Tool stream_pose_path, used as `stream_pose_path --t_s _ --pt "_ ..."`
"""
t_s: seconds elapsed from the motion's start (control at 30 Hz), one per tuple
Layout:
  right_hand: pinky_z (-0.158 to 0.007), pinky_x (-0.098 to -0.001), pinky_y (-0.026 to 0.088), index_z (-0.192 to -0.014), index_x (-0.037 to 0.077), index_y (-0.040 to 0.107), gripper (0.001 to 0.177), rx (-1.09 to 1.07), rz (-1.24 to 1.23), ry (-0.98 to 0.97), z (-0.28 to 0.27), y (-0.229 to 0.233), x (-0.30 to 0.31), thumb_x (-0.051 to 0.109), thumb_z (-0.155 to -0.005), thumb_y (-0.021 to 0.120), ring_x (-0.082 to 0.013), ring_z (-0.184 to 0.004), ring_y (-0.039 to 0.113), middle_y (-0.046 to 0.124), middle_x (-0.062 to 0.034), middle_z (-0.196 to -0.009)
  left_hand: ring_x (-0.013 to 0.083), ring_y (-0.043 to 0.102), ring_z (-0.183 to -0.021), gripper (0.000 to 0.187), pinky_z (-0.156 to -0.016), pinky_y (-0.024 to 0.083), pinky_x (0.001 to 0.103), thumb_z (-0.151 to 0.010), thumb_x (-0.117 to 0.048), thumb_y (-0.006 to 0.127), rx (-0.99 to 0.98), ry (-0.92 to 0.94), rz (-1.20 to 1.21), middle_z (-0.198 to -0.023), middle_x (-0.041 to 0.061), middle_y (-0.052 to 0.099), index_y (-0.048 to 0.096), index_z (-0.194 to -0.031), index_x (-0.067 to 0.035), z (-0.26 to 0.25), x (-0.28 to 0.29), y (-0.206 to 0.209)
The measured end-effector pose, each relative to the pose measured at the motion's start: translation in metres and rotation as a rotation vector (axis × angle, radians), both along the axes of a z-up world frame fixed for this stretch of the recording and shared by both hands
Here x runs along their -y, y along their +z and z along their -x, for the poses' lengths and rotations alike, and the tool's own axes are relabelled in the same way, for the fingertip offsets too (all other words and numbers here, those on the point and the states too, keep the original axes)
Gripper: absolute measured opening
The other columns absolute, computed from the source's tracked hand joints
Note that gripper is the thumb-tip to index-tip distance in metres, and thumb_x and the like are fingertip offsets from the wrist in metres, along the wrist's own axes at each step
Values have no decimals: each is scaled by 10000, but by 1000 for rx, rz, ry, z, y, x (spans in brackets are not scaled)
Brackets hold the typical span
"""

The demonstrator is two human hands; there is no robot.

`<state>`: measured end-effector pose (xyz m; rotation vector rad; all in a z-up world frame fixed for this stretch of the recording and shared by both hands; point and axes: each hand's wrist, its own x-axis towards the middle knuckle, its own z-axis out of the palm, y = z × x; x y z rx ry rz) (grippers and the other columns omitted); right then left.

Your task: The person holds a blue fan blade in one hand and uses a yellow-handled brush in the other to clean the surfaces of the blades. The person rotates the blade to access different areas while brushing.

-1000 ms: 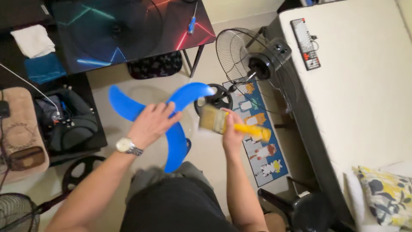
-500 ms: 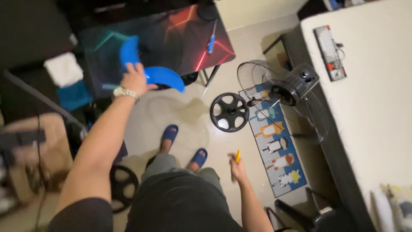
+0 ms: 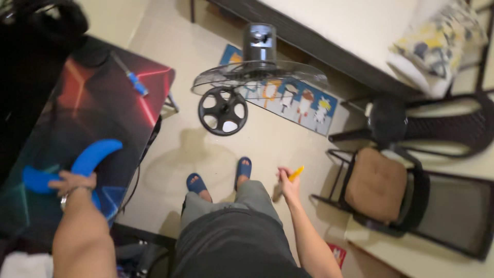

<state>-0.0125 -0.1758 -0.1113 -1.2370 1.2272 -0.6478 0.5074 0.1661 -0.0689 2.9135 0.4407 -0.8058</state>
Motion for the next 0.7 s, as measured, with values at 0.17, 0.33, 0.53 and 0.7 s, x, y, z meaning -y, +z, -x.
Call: stream_pose_path --t_s 0.17,0.33,0.53,0.7 --pt "-670 -254 501 -1163 41 693 193 156 150 -137 -67 -13 21 139 -1003 648 -88 -755 594 716 -34 -915 455 526 -1192 499 -1003 471 584 -869 -290 733 567 -517 175 -1326 202 470 508 -1266 -89 -11 27 -4" --pt "-829 -287 512 -1292 -5 608 347 132 426 -145 -175 16 60 163 -996 675 -109 -918 600 685 -65 -1134 328 628 -995 133 -911 515 448 -1040 -192 693 833 -954 858 -1026 132 683 697 -1027 -60 35 160 76" --pt "-895 -438 520 -1231 -30 621 555 -330 759 -105 -245 72 104 354 -880 814 -379 -1017 662 695 -214 -1090 298 633 -818 595 -699 497 426 -818 -478 784 1085 -1528 1025 -970 101 634 647 -1177 -24 95 287 215" --pt "-914 -471 517 -1270 -51 599 633 -488 816 -25 -256 69 124 370 -838 791 -437 -1054 642 673 -258 -1148 215 628 -758 389 -650 493 356 -902 -262 744 1043 -1689 803 -934 58 630 681 -1241 -80 95 322 205"
